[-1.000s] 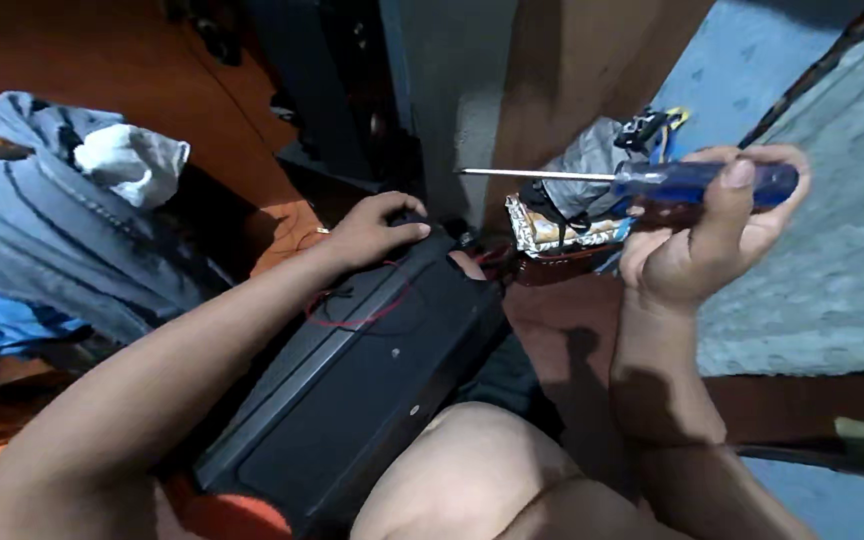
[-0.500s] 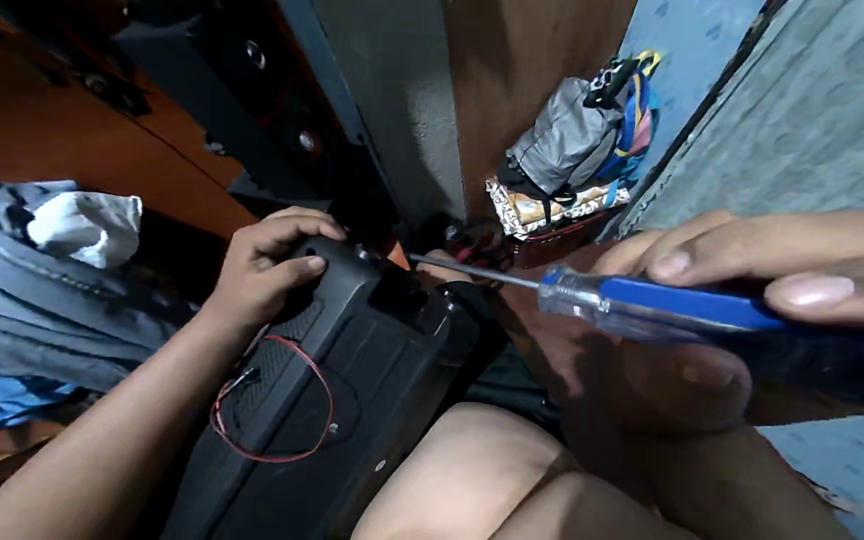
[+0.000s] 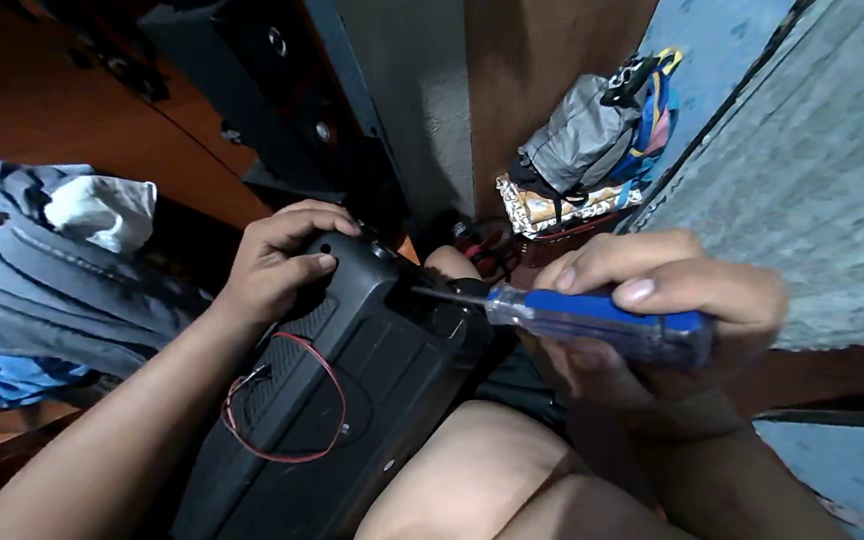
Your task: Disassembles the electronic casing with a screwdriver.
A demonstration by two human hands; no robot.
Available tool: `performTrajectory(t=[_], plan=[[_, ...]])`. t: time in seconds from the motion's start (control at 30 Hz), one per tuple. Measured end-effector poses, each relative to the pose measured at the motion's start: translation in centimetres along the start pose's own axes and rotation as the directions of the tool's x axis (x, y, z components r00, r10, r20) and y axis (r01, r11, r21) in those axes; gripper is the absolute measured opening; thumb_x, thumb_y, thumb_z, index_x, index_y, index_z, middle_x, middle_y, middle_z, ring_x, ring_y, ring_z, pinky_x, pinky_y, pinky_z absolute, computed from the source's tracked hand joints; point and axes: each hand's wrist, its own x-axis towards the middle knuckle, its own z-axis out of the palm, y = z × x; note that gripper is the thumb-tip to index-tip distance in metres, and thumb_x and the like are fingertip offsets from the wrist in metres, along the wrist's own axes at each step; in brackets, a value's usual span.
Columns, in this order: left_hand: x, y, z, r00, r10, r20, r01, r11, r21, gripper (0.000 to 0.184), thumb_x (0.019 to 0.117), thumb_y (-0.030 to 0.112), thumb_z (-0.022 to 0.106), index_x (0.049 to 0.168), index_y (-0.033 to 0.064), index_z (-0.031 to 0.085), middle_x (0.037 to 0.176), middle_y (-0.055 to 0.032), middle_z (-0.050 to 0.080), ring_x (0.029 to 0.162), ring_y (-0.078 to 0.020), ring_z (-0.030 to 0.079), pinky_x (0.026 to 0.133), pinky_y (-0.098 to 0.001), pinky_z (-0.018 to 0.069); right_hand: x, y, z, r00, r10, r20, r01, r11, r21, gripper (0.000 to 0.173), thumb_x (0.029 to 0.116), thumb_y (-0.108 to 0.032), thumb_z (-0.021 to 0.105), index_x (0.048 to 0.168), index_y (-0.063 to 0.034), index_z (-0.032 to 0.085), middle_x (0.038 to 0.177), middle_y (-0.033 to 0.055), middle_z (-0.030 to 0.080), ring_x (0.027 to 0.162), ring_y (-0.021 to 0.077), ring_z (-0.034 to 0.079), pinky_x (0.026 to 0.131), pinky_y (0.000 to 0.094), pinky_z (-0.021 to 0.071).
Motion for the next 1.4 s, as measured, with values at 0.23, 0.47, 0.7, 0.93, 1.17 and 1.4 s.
performTrajectory(t=[0.23,0.47,0.7,0.93,1.17,1.4], plan=[[-0.5,0.9,-0.2,1.000,0.022,-0.003,-0.022,1.000,0.005,0.029,0.0965,0.036,0.059,0.112,0.0164,0.074,0.123,0.0025,0.068,0.123,-0.0153,0.060,0.110,-0.0393,0.0467,-2.8,-2.1,-0.9,0.988,0.100,0.119,-0.098,0.995,-0.024,0.016,0.0970,-0.022,0.070,0.107,-0.0109,0.065,0.100,0.0054,0.069,0.092,0.0185,0.069,0.078,0.0344,0.0605],[-0.6,4.4,0.5,0.998,0.065,0.022,-0.066,0.995,0.081,0.033,0.0956,0.043,0.060,0.112,0.0164,0.072,0.120,0.0024,0.068,0.126,-0.0186,0.059,0.118,-0.0469,0.0401,-3.1,-4.2,-3.3,0.975,0.056,-0.216,-0.056,0.998,0.008,0.022,0.0985,-0.031,0.067,0.107,-0.0111,0.070,0.096,0.0047,0.072,0.087,0.0219,0.072,0.076,0.0380,0.0625],[-1.9,6.8,0.4,0.996,0.076,0.039,-0.082,0.981,0.174,0.039,0.0923,0.048,0.064,0.110,0.0137,0.070,0.120,0.0000,0.067,0.126,-0.0240,0.058,0.120,-0.0550,0.0358,-4.3,-3.2,-4.0,0.944,0.070,-0.324,-0.027,0.990,0.136,0.024,0.0931,-0.025,0.074,0.106,-0.0060,0.070,0.098,0.0117,0.072,0.086,0.0312,0.073,0.076,0.0469,0.0648],[-3.0,7.9,0.3,0.993,0.113,0.013,-0.114,0.979,0.171,0.037,0.0964,0.043,0.062,0.113,0.0118,0.072,0.121,0.0003,0.070,0.126,-0.0231,0.060,0.117,-0.0497,0.0419,-3.2,-3.4,-0.9,0.967,0.157,-0.198,-0.119,0.974,0.194,0.018,0.0969,-0.024,0.072,0.110,-0.0122,0.070,0.102,0.0029,0.071,0.084,0.0187,0.071,0.069,0.0334,0.0625],[-2.1,6.4,0.3,0.996,0.086,0.015,-0.087,0.982,0.169,0.038,0.0943,0.047,0.062,0.110,0.0136,0.070,0.120,0.0021,0.067,0.128,-0.0207,0.057,0.121,-0.0505,0.0359,-3.5,-4.2,-1.1,0.914,0.295,-0.280,-0.239,0.946,0.218,0.024,0.0928,-0.034,0.075,0.105,-0.0138,0.069,0.092,-0.0002,0.070,0.081,0.0165,0.070,0.072,0.0326,0.0615],[-1.1,5.9,0.3,0.998,0.061,0.019,-0.063,0.989,0.135,0.033,0.0938,0.045,0.064,0.110,0.0166,0.071,0.118,0.0040,0.068,0.126,-0.0175,0.059,0.121,-0.0478,0.0361,-2.6,-5.0,-0.4,0.904,0.330,-0.273,-0.297,0.942,0.157,0.024,0.0948,-0.036,0.072,0.105,-0.0155,0.069,0.094,-0.0040,0.069,0.085,0.0121,0.069,0.076,0.0286,0.0609]])
